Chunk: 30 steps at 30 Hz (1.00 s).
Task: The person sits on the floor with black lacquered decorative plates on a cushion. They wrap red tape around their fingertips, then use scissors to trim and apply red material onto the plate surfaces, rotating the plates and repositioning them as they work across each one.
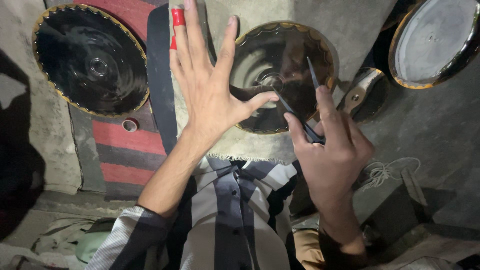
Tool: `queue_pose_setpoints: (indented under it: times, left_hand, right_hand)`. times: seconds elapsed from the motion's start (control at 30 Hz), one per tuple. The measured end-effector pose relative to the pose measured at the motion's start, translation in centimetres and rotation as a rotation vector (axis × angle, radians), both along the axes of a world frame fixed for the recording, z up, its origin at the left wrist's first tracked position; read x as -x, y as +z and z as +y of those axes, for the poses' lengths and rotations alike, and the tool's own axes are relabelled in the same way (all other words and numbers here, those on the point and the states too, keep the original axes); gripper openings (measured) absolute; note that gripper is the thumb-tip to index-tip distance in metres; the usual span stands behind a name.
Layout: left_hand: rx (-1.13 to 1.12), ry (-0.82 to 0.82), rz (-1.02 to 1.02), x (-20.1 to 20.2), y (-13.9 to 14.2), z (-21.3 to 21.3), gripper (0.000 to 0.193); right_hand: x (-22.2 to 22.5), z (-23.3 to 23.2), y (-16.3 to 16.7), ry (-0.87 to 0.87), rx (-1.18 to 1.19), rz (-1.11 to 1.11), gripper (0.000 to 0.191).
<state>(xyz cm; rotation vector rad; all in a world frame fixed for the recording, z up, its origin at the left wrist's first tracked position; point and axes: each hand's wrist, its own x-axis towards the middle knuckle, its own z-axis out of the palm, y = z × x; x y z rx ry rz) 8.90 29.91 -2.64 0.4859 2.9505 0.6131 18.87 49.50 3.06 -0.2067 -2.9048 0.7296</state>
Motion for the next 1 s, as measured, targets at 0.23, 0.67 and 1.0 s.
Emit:
queue_pose_setpoints:
  times: [0.23, 0.67, 1.0]
  left_hand:
    - [0.000, -0.013, 0.018, -0.1, -0.1, -0.1, 0.119]
    - [-0.047, -0.023, 0.013, -0.1, -0.1, -0.3, 0.118]
    - [-0.385, -0.004, 0.022, 0.8, 1.3, -1.2, 0.045]
  right_hand:
    - [1.1, -0.2, 1.1, 0.064, -0.030, -0.042, 0.065]
    - [5.0, 0.1, 3.6, 0.141, -0.224, -0.157, 0.068]
    - [-1.5, 6.1, -2.2, -0.174, 0.430, 0.002, 0.049]
